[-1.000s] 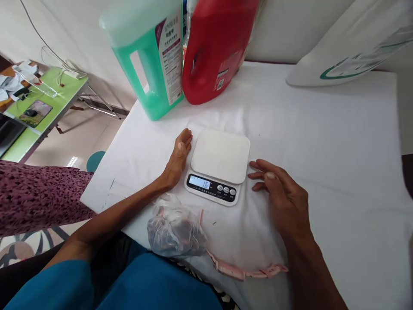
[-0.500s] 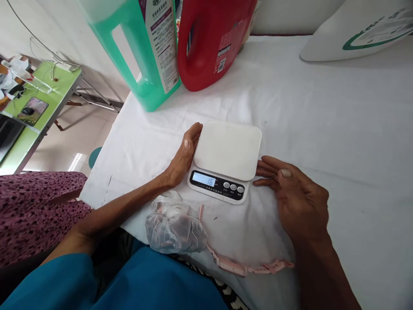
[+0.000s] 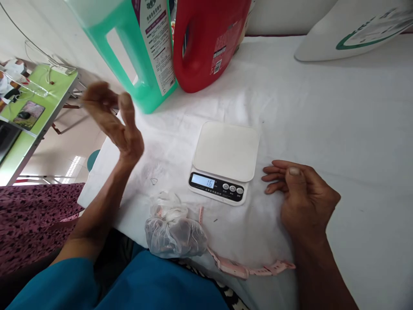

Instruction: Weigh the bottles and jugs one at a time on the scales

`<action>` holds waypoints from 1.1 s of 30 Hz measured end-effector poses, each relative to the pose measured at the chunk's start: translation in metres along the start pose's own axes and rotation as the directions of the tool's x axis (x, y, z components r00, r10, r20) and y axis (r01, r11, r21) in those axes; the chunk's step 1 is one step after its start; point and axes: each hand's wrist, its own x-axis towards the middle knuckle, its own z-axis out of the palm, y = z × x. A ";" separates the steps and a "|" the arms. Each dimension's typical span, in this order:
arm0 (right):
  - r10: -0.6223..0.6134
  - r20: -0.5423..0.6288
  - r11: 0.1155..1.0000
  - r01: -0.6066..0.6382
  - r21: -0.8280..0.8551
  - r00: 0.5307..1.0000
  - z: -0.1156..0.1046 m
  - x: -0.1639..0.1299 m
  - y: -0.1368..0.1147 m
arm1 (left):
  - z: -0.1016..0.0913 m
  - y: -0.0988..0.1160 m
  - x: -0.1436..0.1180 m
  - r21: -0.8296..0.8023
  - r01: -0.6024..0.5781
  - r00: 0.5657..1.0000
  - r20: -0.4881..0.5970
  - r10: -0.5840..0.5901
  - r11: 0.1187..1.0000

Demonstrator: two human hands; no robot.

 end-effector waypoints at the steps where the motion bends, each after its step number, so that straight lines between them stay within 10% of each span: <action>1: -0.003 0.003 1.000 0.003 -0.007 1.000 0.000 0.001 0.000 | -0.002 -0.004 0.014 0.076 -0.032 0.997 -0.071 0.038 0.997; 16: 0.167 0.010 0.975 -0.164 -0.151 0.986 -0.004 0.008 -0.004 | 0.037 -0.053 0.087 -0.242 0.205 0.962 0.228 -0.150 0.948; 22: 0.135 0.027 0.989 -0.133 -0.071 0.990 -0.006 0.012 0.002 | 0.053 -0.040 0.096 -0.445 0.332 0.940 0.083 -0.331 0.832; 33: 0.039 0.067 0.999 -0.041 0.030 0.997 -0.004 0.012 0.003 | -0.019 0.003 0.090 -0.494 0.234 0.971 0.166 -0.173 0.837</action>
